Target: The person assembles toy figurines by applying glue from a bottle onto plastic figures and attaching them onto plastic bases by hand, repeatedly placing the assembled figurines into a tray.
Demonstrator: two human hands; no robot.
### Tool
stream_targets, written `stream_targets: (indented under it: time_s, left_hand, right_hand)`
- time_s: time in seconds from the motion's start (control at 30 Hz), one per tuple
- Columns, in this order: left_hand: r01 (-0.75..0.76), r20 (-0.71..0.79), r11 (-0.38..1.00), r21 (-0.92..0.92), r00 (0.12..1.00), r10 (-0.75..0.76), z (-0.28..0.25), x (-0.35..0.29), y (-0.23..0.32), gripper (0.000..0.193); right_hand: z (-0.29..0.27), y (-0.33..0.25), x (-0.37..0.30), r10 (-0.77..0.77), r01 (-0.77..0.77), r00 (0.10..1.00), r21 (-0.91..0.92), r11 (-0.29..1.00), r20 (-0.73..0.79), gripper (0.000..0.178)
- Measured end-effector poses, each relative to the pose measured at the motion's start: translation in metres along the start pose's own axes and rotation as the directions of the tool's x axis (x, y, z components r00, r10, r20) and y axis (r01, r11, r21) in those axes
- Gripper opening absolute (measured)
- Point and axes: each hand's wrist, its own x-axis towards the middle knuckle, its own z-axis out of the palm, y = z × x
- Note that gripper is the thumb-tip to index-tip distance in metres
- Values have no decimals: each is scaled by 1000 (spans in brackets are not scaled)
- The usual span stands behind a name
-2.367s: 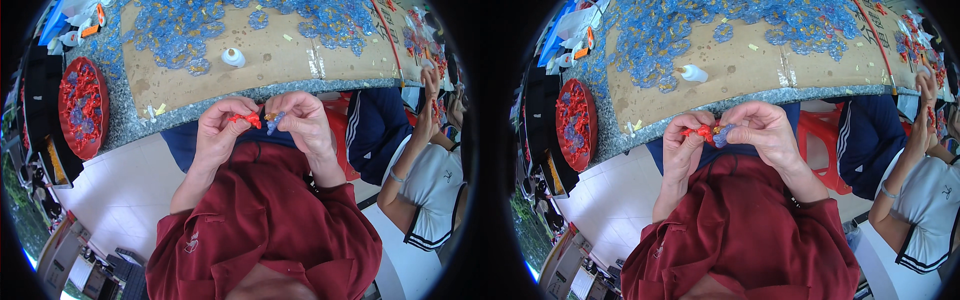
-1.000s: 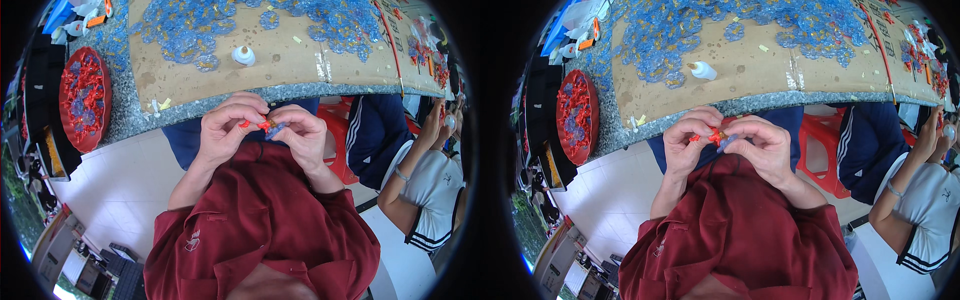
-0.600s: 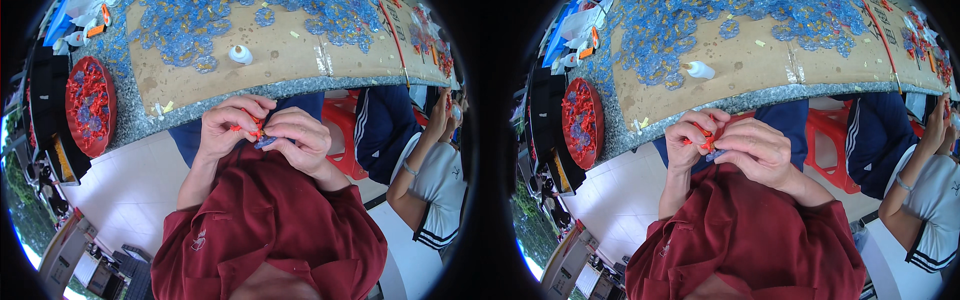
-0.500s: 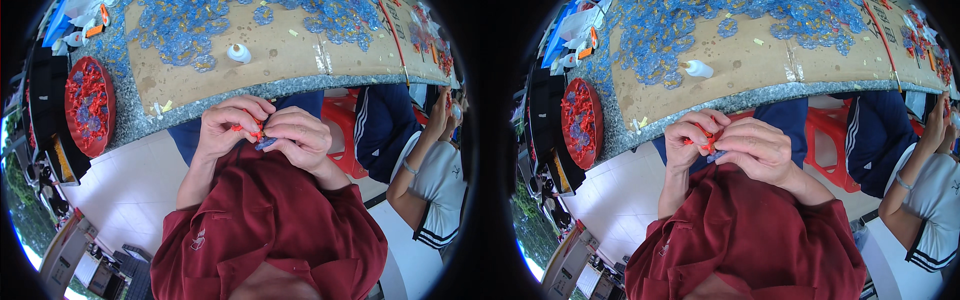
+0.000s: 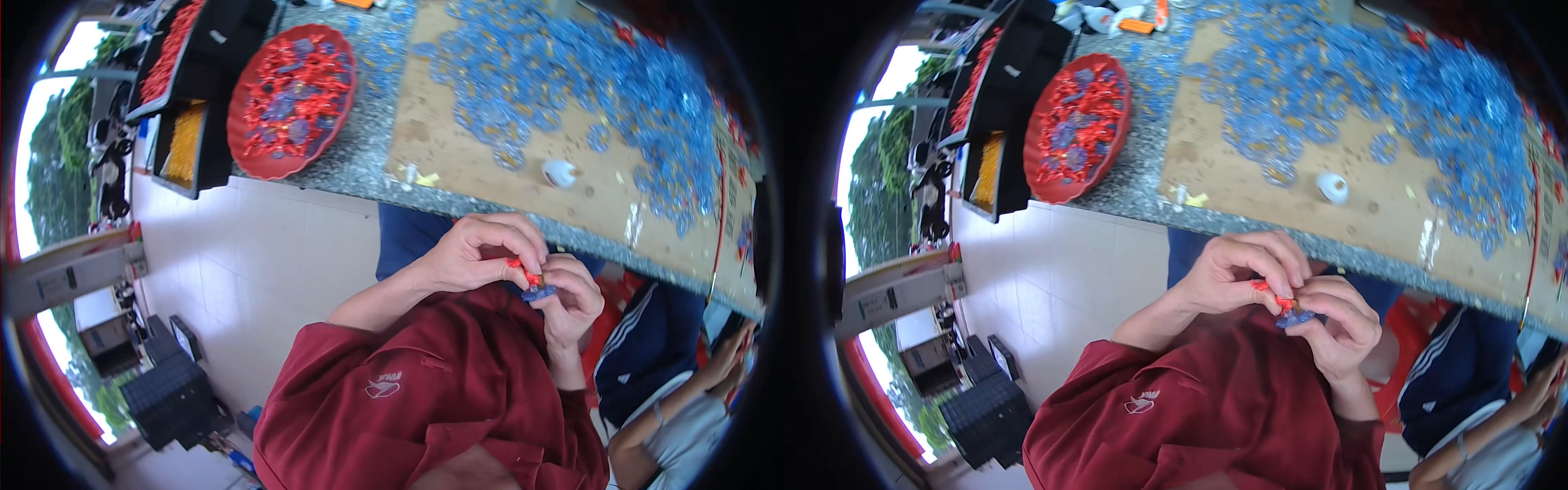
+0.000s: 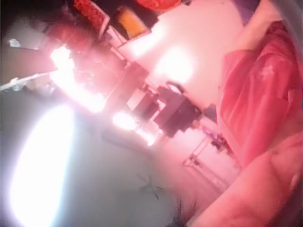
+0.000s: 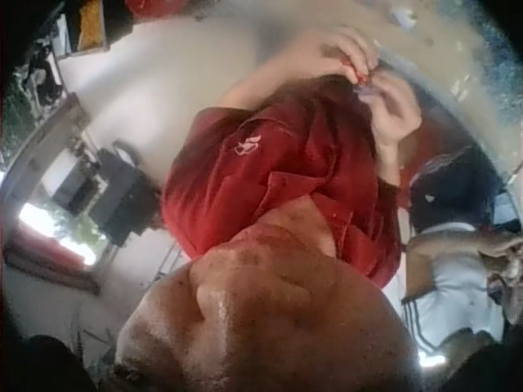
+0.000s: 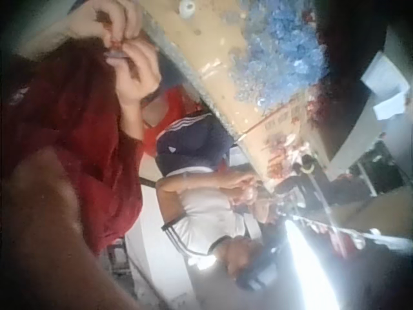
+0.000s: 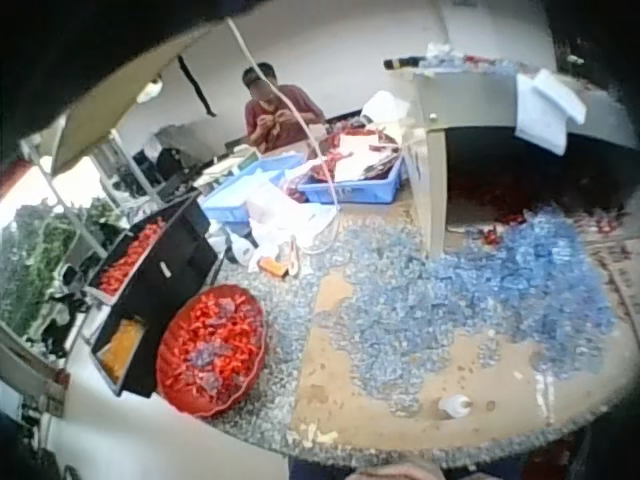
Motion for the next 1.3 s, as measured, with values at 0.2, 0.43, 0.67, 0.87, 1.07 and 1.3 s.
stream_targets:
  time_s: [0.2, 0.43, 0.67, 0.87, 1.07, 1.3]
  left_hand:
    - [76, -349, 555, 828, 845, 406, -89, -3, 100, 20]
    - [615, -513, -45, 787, 694, 505, -227, 8, 153, 33]
    - [297, -184, -143, 944, 835, 519, -109, 61, 142, 26]
    - [-76, 60, 338, 938, 997, 57, -16, 196, 40, 19]
    - [-356, 353, 40, 934, 933, 62, -28, 324, -41, 34]
    - [-224, 225, 50, 973, 974, -18, -35, 369, -68, 42]
  right_hand:
    - [-15, 6, 7, 218, -232, 954, -48, 971, -204, 32]
    - [-27, 11, 19, 192, -268, 923, -198, 943, -334, 22]
    - [-11, 12, 61, -21, -123, 972, -580, 805, -235, 45]
    - [-17, 37, 71, -160, 42, 981, -681, 731, -111, 34]
    - [-31, 36, 66, -241, 74, 950, -608, 791, -198, 29]
    - [-38, 39, 60, -197, 67, 963, -541, 839, -185, 31]
